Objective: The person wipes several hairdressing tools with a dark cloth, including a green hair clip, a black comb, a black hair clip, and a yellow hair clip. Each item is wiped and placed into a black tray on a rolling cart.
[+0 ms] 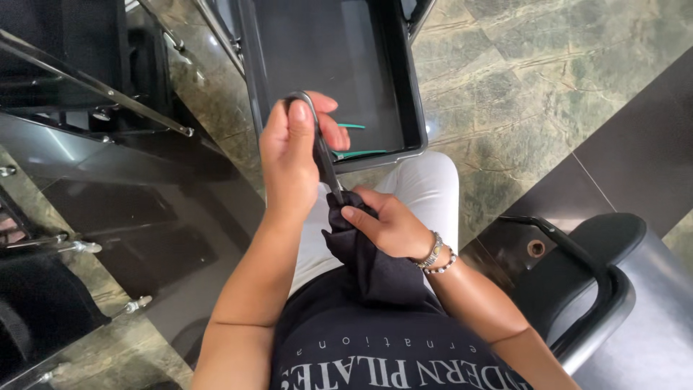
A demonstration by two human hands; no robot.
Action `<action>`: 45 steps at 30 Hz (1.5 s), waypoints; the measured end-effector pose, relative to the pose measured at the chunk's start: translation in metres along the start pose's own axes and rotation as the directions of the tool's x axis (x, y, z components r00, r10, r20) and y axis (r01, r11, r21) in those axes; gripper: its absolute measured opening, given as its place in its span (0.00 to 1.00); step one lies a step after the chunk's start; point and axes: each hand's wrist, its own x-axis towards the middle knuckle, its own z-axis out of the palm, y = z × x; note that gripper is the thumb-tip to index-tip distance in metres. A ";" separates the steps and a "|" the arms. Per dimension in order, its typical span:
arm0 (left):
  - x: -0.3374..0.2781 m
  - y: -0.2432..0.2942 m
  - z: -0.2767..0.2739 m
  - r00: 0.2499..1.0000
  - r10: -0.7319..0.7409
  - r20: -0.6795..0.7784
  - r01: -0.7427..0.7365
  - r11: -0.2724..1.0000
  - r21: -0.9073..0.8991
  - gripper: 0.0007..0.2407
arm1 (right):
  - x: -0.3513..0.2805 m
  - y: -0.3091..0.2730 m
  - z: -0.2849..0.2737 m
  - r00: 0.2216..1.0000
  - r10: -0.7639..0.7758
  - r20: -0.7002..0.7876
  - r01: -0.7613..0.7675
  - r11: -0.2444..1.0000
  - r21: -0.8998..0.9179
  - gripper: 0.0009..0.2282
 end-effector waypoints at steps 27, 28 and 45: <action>-0.018 -0.006 0.015 0.998 -0.041 0.057 0.041 0.999 0.004 0.13 | 0.005 -0.032 0.004 0.997 -0.079 0.016 0.081 0.980 -0.181 0.06; -0.014 -0.004 0.012 0.998 -0.040 0.054 0.040 0.999 0.005 0.13 | 0.004 -0.030 0.005 0.997 -0.080 0.019 0.082 0.980 -0.181 0.06; -0.008 0.052 0.011 0.984 -0.153 -0.096 0.137 0.978 -0.156 0.15 | -0.018 -0.049 0.009 0.985 -0.134 0.108 0.159 0.946 -0.281 0.11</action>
